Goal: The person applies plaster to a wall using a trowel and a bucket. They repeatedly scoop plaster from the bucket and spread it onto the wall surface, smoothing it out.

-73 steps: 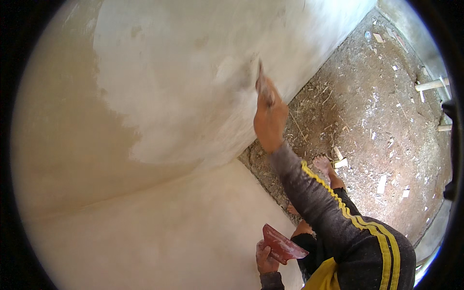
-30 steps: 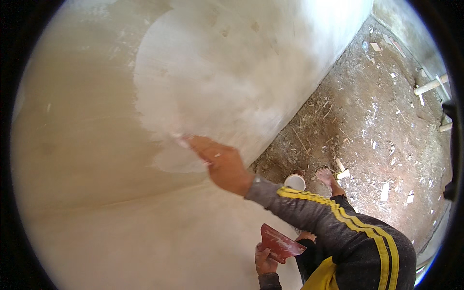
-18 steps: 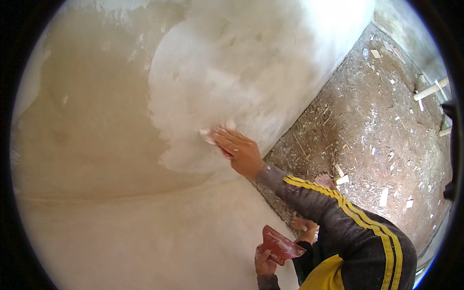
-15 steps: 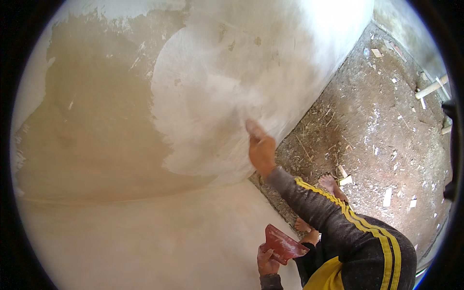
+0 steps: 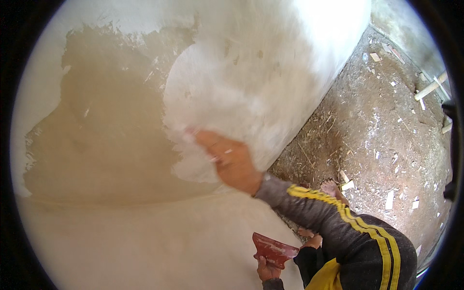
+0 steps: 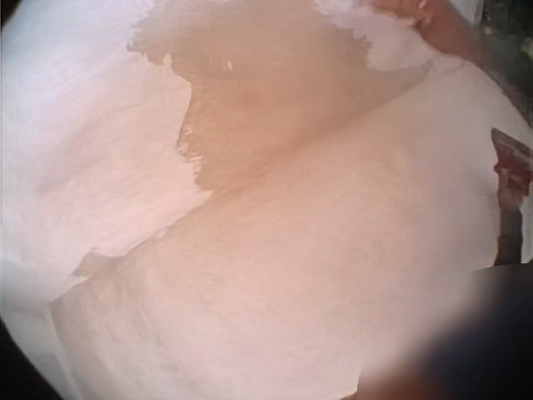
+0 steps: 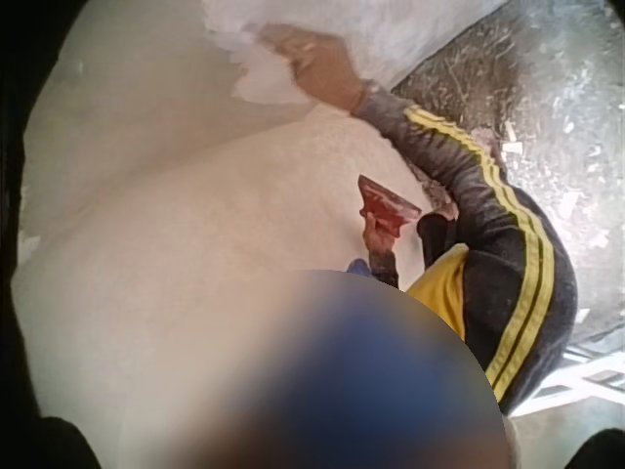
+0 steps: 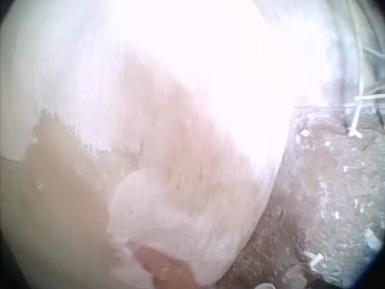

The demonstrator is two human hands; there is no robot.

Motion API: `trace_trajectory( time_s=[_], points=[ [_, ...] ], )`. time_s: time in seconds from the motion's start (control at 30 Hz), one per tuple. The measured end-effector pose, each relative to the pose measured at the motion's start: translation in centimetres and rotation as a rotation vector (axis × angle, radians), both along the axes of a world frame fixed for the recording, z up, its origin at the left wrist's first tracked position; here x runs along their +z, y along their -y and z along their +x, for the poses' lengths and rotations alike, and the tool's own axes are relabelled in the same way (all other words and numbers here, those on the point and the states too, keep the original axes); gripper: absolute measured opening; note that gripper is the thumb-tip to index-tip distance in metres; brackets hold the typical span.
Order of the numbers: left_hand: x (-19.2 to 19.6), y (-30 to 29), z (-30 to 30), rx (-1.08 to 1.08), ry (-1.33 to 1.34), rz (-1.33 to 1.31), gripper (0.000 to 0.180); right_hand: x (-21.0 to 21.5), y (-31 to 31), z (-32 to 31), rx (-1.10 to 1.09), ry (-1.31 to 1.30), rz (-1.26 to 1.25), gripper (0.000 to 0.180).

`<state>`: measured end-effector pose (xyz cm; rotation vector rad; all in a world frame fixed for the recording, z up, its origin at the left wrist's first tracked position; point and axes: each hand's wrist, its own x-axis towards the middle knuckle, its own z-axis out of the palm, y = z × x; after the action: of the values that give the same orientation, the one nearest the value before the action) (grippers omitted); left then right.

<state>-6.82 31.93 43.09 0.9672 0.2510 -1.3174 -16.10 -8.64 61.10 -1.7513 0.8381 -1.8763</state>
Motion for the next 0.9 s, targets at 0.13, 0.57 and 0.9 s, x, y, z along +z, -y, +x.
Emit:
trace_trajectory(
  time_s=[0.13, 0.57, 0.9],
  points=[
    [0.2, 0.6, -0.3, -0.074, 0.025, 0.005, 0.057, -0.2, 7.6, -7.9, -0.574, -0.097, -0.264, 0.048],
    [1.6, 4.7, -1.3, -0.113, 0.08, 0.0, 0.052, -1.9, 8.1, -14.3, -0.303, -0.196, -0.09, 0.05],
    [-1.7, 2.0, 0.7, -0.19, -0.07, -0.041, 0.046, 6.7, 13.2, -15.7, -0.46, -0.846, -0.571, 0.04]
  ],
)
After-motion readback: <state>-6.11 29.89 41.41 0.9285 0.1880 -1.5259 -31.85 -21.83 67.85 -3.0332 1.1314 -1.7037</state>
